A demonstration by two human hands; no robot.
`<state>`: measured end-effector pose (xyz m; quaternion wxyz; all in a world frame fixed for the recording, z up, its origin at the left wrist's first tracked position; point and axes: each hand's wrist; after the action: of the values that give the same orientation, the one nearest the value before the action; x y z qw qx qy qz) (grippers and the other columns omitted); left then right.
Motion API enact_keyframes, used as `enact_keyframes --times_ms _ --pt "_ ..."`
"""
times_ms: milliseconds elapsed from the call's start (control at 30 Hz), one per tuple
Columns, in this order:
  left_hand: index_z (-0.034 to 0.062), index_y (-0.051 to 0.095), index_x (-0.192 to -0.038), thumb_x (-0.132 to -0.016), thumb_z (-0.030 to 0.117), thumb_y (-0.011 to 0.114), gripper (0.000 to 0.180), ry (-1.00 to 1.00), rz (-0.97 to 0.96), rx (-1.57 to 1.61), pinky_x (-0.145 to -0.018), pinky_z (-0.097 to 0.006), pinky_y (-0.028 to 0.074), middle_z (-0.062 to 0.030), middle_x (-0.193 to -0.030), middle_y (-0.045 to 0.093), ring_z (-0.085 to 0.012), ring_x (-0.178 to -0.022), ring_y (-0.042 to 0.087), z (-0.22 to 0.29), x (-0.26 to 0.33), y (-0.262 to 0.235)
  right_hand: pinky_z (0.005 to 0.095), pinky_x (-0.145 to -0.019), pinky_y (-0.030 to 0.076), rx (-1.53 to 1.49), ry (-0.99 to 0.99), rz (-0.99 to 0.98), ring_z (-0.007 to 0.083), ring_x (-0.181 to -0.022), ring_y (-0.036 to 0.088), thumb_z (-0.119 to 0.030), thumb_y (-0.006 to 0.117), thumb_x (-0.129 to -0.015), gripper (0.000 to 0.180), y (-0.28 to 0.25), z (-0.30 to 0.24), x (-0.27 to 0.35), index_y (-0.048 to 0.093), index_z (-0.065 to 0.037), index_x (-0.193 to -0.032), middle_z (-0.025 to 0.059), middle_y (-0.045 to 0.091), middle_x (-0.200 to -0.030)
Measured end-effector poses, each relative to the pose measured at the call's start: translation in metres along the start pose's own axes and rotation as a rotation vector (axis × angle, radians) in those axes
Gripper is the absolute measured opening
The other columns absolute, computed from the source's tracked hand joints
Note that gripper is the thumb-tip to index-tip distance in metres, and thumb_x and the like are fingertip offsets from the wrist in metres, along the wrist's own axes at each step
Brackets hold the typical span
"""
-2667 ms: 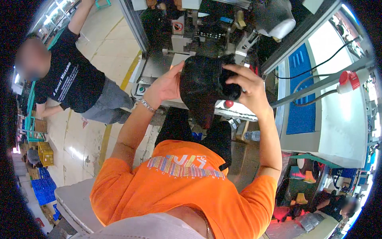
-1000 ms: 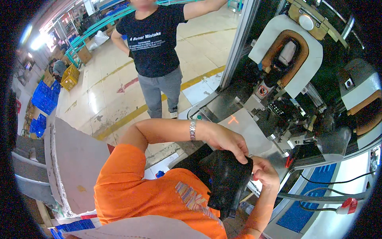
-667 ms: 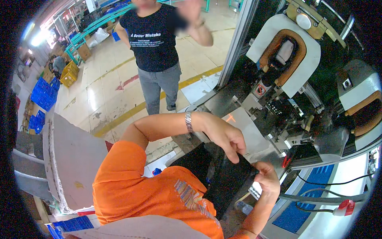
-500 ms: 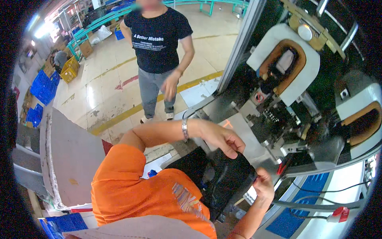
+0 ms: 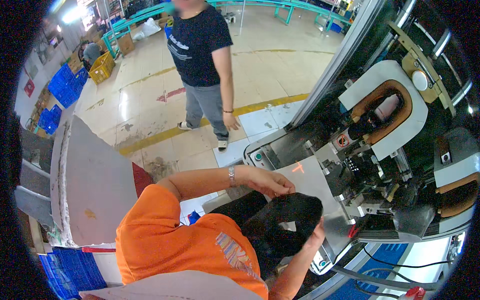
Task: The person repeatedly picks up black shoes from a nearby shelf, places them into a machine, presses a button to activate the machine, and then removes the shoes. This cycle is performed multiple times on different shoes.
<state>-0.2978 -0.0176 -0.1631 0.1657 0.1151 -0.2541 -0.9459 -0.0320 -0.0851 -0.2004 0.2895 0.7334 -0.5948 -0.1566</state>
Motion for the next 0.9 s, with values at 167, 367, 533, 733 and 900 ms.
enact_keyframes --times_ms 167,367,533,733,900 --pt "0.0052 0.049 -0.102 -0.084 0.022 0.057 0.026 0.131 0.079 0.351 -0.079 -0.024 0.044 0.0013 -0.095 0.057 -0.0086 -0.089 0.055 -0.018 -0.007 0.008 0.0333 -0.075 0.049 -0.052 -0.061 0.114 0.0225 -0.085 0.06 -0.016 0.074 -0.064 0.048 -0.003 0.012 0.001 0.052 0.002 -0.104 0.0119 0.06 -0.098" --pt "0.0046 0.048 -0.107 -0.084 0.018 0.057 0.028 0.314 0.153 0.482 -0.083 -0.025 0.044 -0.0009 -0.1 0.058 -0.0119 -0.091 0.055 -0.025 -0.019 0.006 0.0318 -0.072 0.05 -0.066 -0.043 0.161 0.0212 -0.082 0.061 -0.015 0.073 -0.066 0.045 0.009 0.029 0.002 0.053 0.001 -0.103 0.0112 0.061 -0.096" --pt "0.0029 0.046 -0.113 -0.083 0.017 0.057 0.035 0.148 0.314 0.266 -0.086 -0.026 0.042 -0.0019 -0.102 0.058 -0.0112 -0.091 0.054 -0.012 -0.017 0.015 0.0305 -0.07 0.05 -0.046 -0.097 0.235 0.0202 -0.08 0.061 -0.014 0.071 -0.067 0.041 0.008 0.014 0.014 0.054 0.001 -0.101 0.0106 0.061 -0.094" --pt "0.0021 0.055 -0.099 -0.082 0.012 0.058 0.02 0.068 0.132 -0.193 -0.079 -0.024 0.042 -0.0027 -0.098 0.058 -0.0082 -0.092 0.052 0.002 -0.055 0.022 0.0241 -0.056 0.046 0.062 -0.198 0.185 0.0121 -0.064 0.057 -0.01 0.069 -0.07 0.023 -0.015 -0.047 0.055 0.058 -0.001 -0.088 0.0049 0.061 -0.083" --pt "0.0043 0.054 -0.091 -0.081 0.014 0.06 0.016 0.144 0.053 -0.389 -0.073 -0.02 0.039 0.0024 -0.086 0.051 -0.0053 -0.081 0.048 0.044 -0.141 0.081 0.0198 -0.055 0.041 0.309 -0.752 0.353 0.0093 -0.063 0.053 -0.009 0.069 -0.07 0.013 0.013 -0.137 0.103 0.06 -0.005 -0.078 0.0016 0.059 -0.08"
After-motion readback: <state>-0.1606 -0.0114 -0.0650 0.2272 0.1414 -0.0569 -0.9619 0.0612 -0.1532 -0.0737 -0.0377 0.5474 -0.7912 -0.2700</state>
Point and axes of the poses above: each hand's wrist, its own x-axis away from the middle knuckle, its own y-axis out of the palm, z = x × y
